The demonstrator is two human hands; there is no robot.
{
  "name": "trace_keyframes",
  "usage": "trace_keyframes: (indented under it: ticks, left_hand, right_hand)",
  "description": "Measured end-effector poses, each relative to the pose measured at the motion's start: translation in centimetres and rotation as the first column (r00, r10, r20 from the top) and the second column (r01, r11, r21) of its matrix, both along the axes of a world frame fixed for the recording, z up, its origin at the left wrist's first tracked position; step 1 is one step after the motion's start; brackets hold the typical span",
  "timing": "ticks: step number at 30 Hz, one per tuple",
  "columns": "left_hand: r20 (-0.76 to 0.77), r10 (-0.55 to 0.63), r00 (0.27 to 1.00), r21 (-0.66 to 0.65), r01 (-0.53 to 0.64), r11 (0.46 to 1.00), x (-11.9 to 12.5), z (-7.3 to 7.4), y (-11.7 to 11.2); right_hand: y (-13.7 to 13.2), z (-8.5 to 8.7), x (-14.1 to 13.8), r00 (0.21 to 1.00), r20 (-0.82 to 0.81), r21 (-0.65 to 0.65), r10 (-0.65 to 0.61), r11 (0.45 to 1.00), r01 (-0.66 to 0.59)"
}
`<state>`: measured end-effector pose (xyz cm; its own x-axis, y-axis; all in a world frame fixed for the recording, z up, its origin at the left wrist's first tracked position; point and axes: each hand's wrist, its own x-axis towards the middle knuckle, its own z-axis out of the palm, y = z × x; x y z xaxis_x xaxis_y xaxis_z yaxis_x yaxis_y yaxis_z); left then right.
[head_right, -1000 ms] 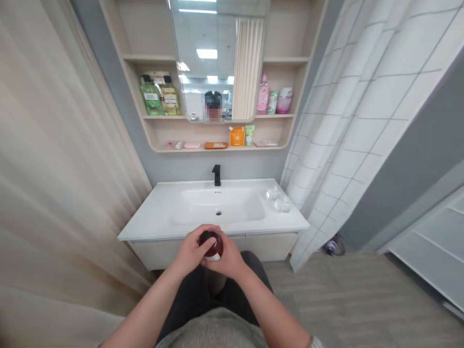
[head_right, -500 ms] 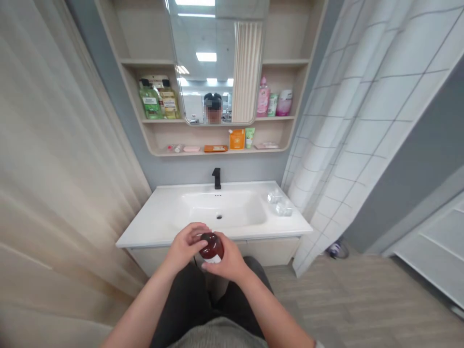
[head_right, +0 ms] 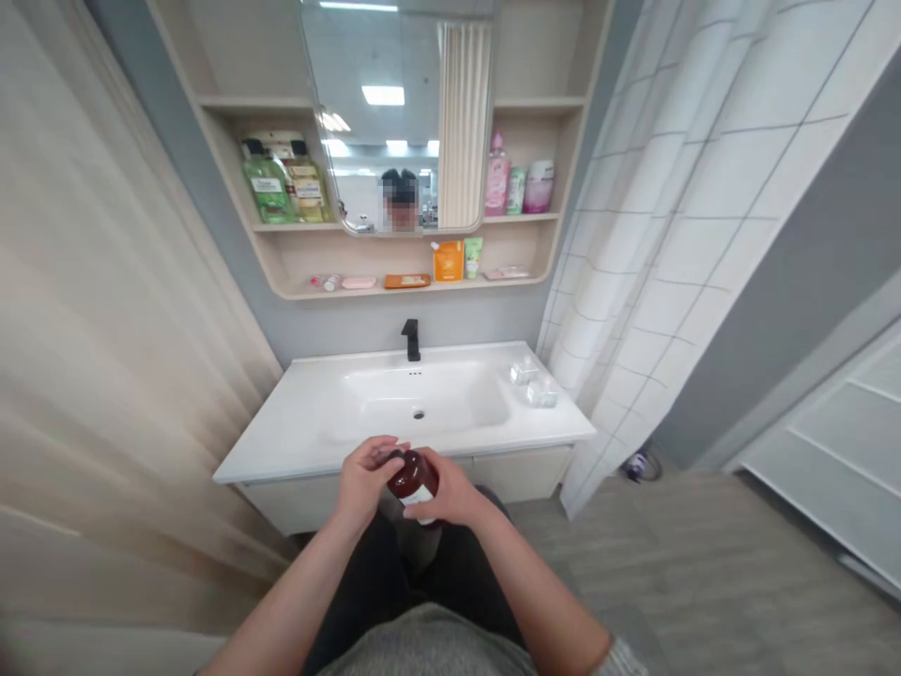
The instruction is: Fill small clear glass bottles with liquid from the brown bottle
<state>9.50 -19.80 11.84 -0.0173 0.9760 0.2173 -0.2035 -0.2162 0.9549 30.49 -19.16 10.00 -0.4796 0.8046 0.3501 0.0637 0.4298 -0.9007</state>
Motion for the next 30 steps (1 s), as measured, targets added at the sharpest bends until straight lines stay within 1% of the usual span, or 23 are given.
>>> trace_keyframes:
  ticks: [1,2,3,4,5,6,8,9,11,13,14,15,16,17,19,23,25,26,27,29,30]
  left_hand:
    - [-0.065,-0.017,0.998,0.036,0.02,0.999,-0.4,-0.5,0.5]
    - [-0.146,-0.022,0.989,0.077,0.033,0.997,-1.1,-1.0,1.1]
    - [-0.239,-0.007,0.971,0.118,0.036,0.992,-2.1,-1.5,1.9]
    - [-0.34,0.034,0.94,0.159,0.021,0.987,-3.3,-2.0,2.8]
    - [-0.439,0.104,0.892,0.199,-0.016,0.98,-4.8,-2.6,3.9]
    - [-0.526,0.187,0.83,0.241,-0.065,0.968,-6.4,-3.2,5.1]
    - [-0.654,0.325,0.683,0.302,-0.158,0.94,-9.8,-4.6,7.4]
    - [-0.709,0.354,0.61,0.306,-0.187,0.934,-11.4,-5.3,8.6]
    - [-0.812,0.357,0.461,0.285,-0.219,0.933,-13.8,-6.5,10.4]
    - [-0.897,0.308,0.316,0.24,-0.235,0.942,-15.0,-7.5,11.5]
    - [-0.927,0.28,0.248,0.225,-0.23,0.947,-15.2,-7.8,11.7]
    - [-0.948,0.256,0.189,0.215,-0.212,0.953,-15.2,-8.1,11.9]
    - [-0.962,0.237,0.138,0.21,-0.187,0.96,-15.1,-8.3,11.9]
    - [-0.969,0.227,0.098,0.21,-0.162,0.964,-14.8,-8.4,11.8]
    - [-0.974,0.22,0.048,0.212,-0.136,0.968,-14.4,-8.5,11.5]
    - [-0.979,0.203,0.002,0.201,-0.143,0.969,-14.1,-8.5,11.3]
    - [-0.981,0.191,-0.016,0.191,-0.144,0.971,-14.3,-8.5,11.3]
    - [-0.982,0.189,-0.026,0.191,-0.146,0.971,-14.3,-8.6,11.3]
    - [-0.981,0.19,-0.036,0.193,-0.15,0.97,-14.3,-8.6,11.3]
    - [-0.979,0.198,-0.053,0.204,-0.155,0.967,-14.3,-8.7,11.3]
    - [-0.978,0.199,-0.062,0.207,-0.16,0.965,-14.3,-8.7,11.3]
  right_hand:
    - [0.5,-0.5,0.7,0.999,0.014,0.008,-0.051,0.999,0.051]
    - [1.0,-1.1,1.5,0.991,0.017,0.016,-0.132,0.991,0.132]
    - [1.7,-1.7,2.6,0.97,0.002,0.021,-0.245,0.969,0.245]
    - [2.4,-2.2,4.0,0.923,-0.03,0.017,-0.384,0.923,0.384]
    - [3.2,-2.5,5.6,0.855,-0.066,0.007,-0.515,0.856,0.516]
    - [4.1,-2.8,7.5,0.787,-0.091,0.009,-0.61,0.79,0.614]
    - [5.7,-2.9,11.8,0.682,-0.1,0.016,-0.724,0.684,0.729]
    - [6.5,-2.8,14.0,0.627,-0.092,0.016,-0.774,0.628,0.778]
    - [7.9,-2.6,18.1,0.487,-0.047,0.03,-0.872,0.486,0.873]
    - [9.1,-2.5,21.5,0.329,-0.01,0.038,-0.944,0.329,0.944]
    - [9.7,-2.5,22.9,0.263,0.001,0.043,-0.965,0.263,0.964]
    - [10.3,-2.6,24.0,0.209,0.008,0.047,-0.978,0.209,0.977]
    - [10.8,-2.8,24.9,0.167,0.02,0.047,-0.986,0.168,0.985]
    - [11.4,-3.0,25.6,0.136,0.035,0.046,-0.99,0.138,0.989]
    - [12.5,-3.6,26.5,0.11,0.075,0.042,-0.991,0.113,0.993]
    - [14.0,-4.9,27.2,0.11,0.168,0.037,-0.98,0.118,0.992]
    - [13.9,-5.5,27.1,0.114,0.184,0.042,-0.976,0.123,0.992]
    - [13.5,-5.7,26.9,0.099,0.174,0.06,-0.98,0.111,0.992]
    - [12.9,-5.9,26.6,0.063,0.15,0.093,-0.987,0.078,0.993]
    - [11.2,-6.1,25.2,-0.05,0.083,0.195,-0.995,-0.033,0.98]
    - [10.2,-6.2,24.2,-0.095,0.054,0.251,-0.994,-0.079,0.965]
